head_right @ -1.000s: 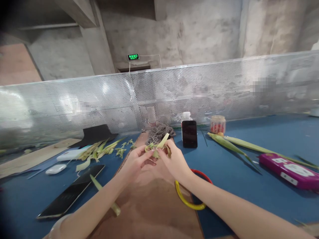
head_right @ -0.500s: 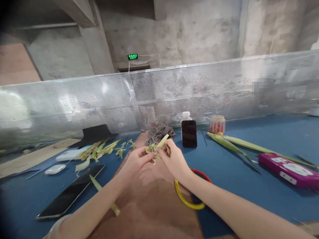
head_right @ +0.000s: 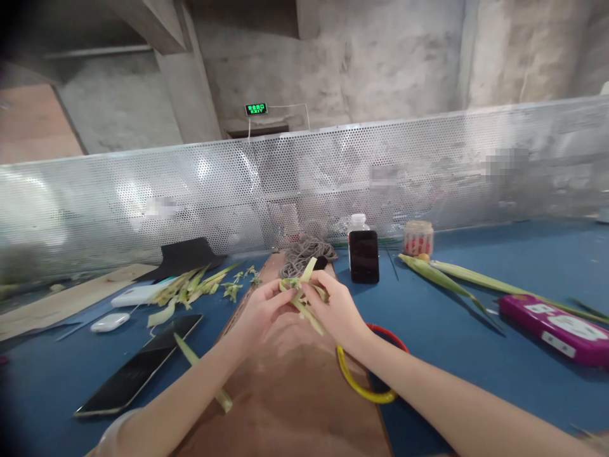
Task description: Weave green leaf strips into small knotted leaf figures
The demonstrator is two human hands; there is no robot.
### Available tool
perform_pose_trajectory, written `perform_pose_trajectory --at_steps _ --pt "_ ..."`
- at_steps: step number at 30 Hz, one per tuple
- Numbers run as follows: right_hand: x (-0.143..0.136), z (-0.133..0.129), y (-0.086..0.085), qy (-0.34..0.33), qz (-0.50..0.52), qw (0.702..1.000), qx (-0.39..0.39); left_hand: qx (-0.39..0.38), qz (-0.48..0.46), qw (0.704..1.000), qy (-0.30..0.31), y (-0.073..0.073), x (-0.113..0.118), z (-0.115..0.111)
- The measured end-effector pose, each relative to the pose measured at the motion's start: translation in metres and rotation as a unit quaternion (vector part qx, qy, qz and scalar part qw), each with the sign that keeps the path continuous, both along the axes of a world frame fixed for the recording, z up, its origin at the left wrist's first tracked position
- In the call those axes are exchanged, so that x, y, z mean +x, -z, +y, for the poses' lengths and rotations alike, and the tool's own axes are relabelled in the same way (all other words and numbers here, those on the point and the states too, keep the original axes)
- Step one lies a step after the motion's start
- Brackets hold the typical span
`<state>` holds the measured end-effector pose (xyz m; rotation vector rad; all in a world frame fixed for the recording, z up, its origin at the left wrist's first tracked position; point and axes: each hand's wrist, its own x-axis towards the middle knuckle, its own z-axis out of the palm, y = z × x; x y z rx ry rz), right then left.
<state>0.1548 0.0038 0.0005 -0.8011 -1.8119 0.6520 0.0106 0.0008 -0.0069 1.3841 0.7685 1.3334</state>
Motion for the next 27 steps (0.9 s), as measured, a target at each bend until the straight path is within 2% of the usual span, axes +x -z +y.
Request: perform_pose_trajectory --at_steps 11,18,27 --pt "0.0005 -0.0022 -0.0032 0.005 0.018 1.000 -0.003 -0.046 -0.040 0.998 0.009 -0.0022 0.0013 -0.0016" --pt "0.0011 0.0029 -0.0007 -0.038 0.056 0.996 -0.051 -0.056 -0.097 0.993 0.025 -0.0007 0.0017 0.0021" --pt "-0.0005 0.0044 -0.0022 -0.073 0.111 0.984 -0.117 -0.070 -0.074 0.991 0.084 0.0017 -0.0009 0.0017"
